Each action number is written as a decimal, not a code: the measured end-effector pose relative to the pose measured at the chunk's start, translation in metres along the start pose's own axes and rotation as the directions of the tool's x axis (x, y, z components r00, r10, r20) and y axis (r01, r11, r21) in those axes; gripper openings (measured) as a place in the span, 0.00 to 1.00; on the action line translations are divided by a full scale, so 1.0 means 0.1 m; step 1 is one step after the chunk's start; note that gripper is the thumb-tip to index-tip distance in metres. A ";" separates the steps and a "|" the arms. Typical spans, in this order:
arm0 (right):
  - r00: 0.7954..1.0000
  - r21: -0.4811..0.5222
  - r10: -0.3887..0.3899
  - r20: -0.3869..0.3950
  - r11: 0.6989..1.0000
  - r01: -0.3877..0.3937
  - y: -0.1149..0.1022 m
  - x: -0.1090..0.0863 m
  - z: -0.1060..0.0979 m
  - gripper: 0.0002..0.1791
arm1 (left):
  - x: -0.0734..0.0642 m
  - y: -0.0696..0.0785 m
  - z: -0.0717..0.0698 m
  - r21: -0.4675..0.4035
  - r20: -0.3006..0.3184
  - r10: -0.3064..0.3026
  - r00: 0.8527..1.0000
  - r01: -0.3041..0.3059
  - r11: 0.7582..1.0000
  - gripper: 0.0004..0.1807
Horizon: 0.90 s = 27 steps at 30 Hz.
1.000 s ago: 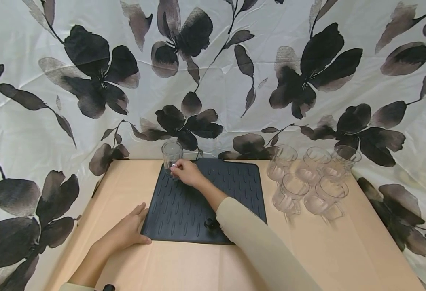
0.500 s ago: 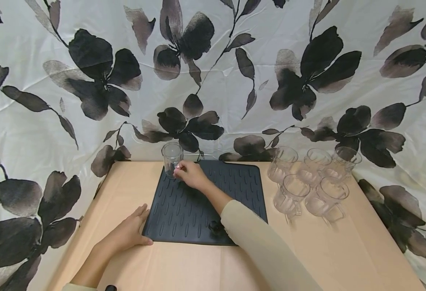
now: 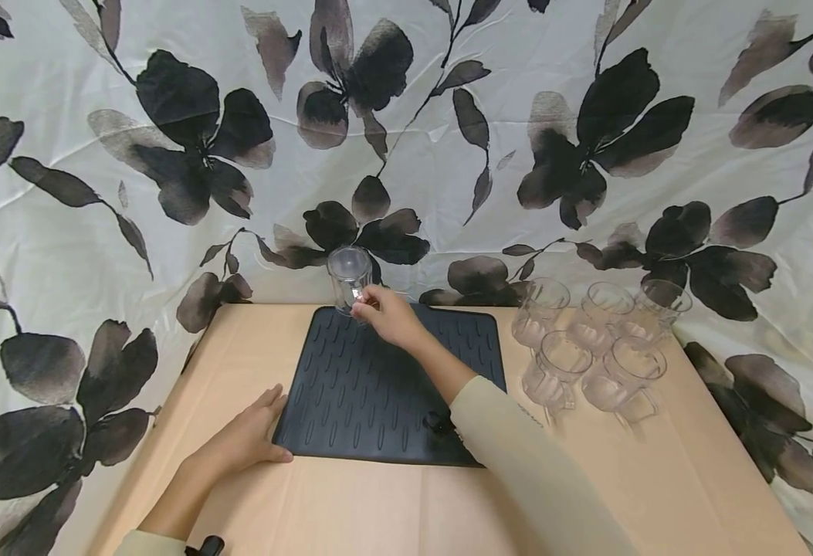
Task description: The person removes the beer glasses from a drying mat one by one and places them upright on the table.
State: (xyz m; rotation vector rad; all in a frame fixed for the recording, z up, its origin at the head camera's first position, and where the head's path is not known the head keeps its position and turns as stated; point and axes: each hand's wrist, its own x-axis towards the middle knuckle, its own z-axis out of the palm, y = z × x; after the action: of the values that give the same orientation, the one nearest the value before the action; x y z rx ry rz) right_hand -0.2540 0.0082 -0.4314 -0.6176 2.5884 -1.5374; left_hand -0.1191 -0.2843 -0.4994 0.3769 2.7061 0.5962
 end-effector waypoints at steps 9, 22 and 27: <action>0.998 -0.038 -0.023 -0.051 0.999 0.021 -0.12 -0.21 -0.46 0.08 | 0.01 0.01 -0.01 0.006 0.005 0.000 1.000 0.000 1.000 0.61; 0.975 -0.182 -0.149 -0.162 0.976 0.119 -0.43 -0.59 -1.11 0.07 | 0.00 0.04 -0.03 0.030 0.000 0.023 1.000 -0.023 0.999 0.61; 0.958 -0.226 -0.220 -0.183 0.958 0.177 -0.54 -0.79 -1.33 0.06 | 0.00 0.06 -0.02 0.034 -0.004 0.016 1.000 -0.016 0.999 0.61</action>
State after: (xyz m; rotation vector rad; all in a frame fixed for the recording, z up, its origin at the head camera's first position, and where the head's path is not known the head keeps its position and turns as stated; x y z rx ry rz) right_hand -0.1996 0.1251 -0.3299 -0.8005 2.9527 -1.4648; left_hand -0.1189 -0.2793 -0.4952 0.4070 2.7227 0.5573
